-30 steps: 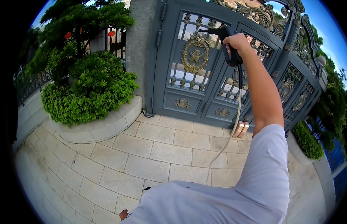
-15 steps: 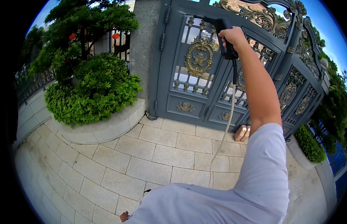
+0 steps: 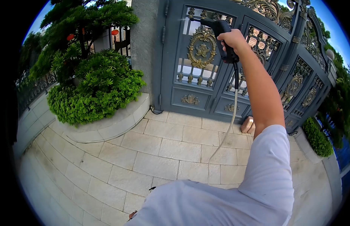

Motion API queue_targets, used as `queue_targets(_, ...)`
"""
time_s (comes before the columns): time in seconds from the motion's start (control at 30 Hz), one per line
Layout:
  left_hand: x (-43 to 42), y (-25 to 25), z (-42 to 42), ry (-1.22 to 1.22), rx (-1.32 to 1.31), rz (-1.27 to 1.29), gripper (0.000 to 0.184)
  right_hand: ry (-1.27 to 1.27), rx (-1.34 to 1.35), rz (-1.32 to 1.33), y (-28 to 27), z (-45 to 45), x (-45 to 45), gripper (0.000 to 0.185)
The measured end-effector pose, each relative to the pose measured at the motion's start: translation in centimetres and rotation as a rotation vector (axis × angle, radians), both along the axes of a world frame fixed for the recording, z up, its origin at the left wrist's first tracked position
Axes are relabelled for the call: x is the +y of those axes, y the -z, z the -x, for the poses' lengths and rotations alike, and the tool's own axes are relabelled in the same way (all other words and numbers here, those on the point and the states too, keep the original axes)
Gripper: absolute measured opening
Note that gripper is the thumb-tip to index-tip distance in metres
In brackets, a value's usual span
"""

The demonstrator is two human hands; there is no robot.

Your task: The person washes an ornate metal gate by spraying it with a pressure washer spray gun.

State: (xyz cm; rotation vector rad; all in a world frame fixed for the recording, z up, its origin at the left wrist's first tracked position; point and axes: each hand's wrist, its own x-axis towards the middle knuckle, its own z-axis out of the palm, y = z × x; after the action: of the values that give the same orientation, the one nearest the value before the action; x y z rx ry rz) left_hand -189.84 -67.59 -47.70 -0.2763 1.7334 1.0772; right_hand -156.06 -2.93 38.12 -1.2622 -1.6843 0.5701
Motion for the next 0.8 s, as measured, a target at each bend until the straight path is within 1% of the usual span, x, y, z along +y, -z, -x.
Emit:
queue_targets(0.07, 1.8, -0.4, 1.1, 0.088, 0.015, 0.005, 0.026, 0.002, 0.037, 0.024, 2.3, 0.0, -0.7, 0.018)
queue_targets(0.1, 3.6, -1.0, 1.7, 0.150, 0.019, -0.015, 0.028, -0.039, 0.046, 0.049, 3.7, -0.3, -0.9, 0.020)
queue_targets(0.2, 11.2, -3.3, 3.4, 0.378, 0.040, -0.195, 0.034, -0.033, 0.089, 0.096, 9.0, -0.5, -1.7, 0.023)
queue_targets(0.23, 15.3, -9.4, 1.5, 0.405, 0.245, -0.085, 0.053, -0.030, 0.099, 0.111, 11.1, -0.7, -1.7, 0.023)
queue_targets(0.27, 18.8, -12.9, 0.9, 0.453, 0.269, -0.137, 0.067, -0.030, 0.126, 0.131, 13.3, -0.7, -1.7, 0.024)
queue_targets(0.37, 30.3, -22.6, -1.2, 0.710, 0.408, -0.387, 0.064, -0.030, 0.133, 0.146, 19.0, -0.3, -3.5, 0.029)
queue_targets(0.43, 37.2, -30.8, -3.5, 0.871, 0.527, -0.563, 0.066, 0.024, 0.104, 0.156, 22.6, -0.1, -4.0, 0.034)
queue_targets(0.47, 40.4, -34.0, -4.7, 0.942, 0.578, -0.688, 0.067, 0.043, 0.073, 0.143, 24.2, -0.1, -4.3, 0.038)
queue_targets(0.5, 43.2, -38.2, -6.5, 0.948, 0.592, -0.789, 0.067, 0.055, 0.063, 0.149, 25.5, 0.0, -4.8, 0.041)
queue_targets(0.53, 45.9, -41.7, -8.1, 0.982, 0.587, -0.861, 0.072, 0.070, 0.060, 0.176, 26.1, 0.1, -5.5, 0.042)
queue_targets(0.6, 50.5, -48.5, -12.0, 0.958, 0.504, -0.996, 0.081, 0.108, 0.055, 0.202, 28.0, -0.3, -5.6, 0.047)
queue_targets(0.67, 53.8, -54.4, -15.8, 0.878, 0.302, -1.019, 0.098, 0.136, 0.051, 0.193, 29.4, -0.8, -5.1, 0.056)
queue_targets(0.73, 57.3, -57.5, -18.6, 0.937, 0.228, -0.998, 0.114, 0.157, 0.031, 0.141, 28.6, -1.4, -5.1, 0.057)
queue_targets(0.77, 58.5, -59.1, -20.1, 0.949, 0.234, -1.040, 0.115, 0.166, 0.024, 0.116, 27.9, -1.7, -5.1, 0.057)
queue_targets(0.8, 59.5, -60.6, -21.5, 0.961, 0.240, -1.079, 0.115, 0.210, -0.038, 0.042, 27.2, -1.8, -4.9, 0.054)
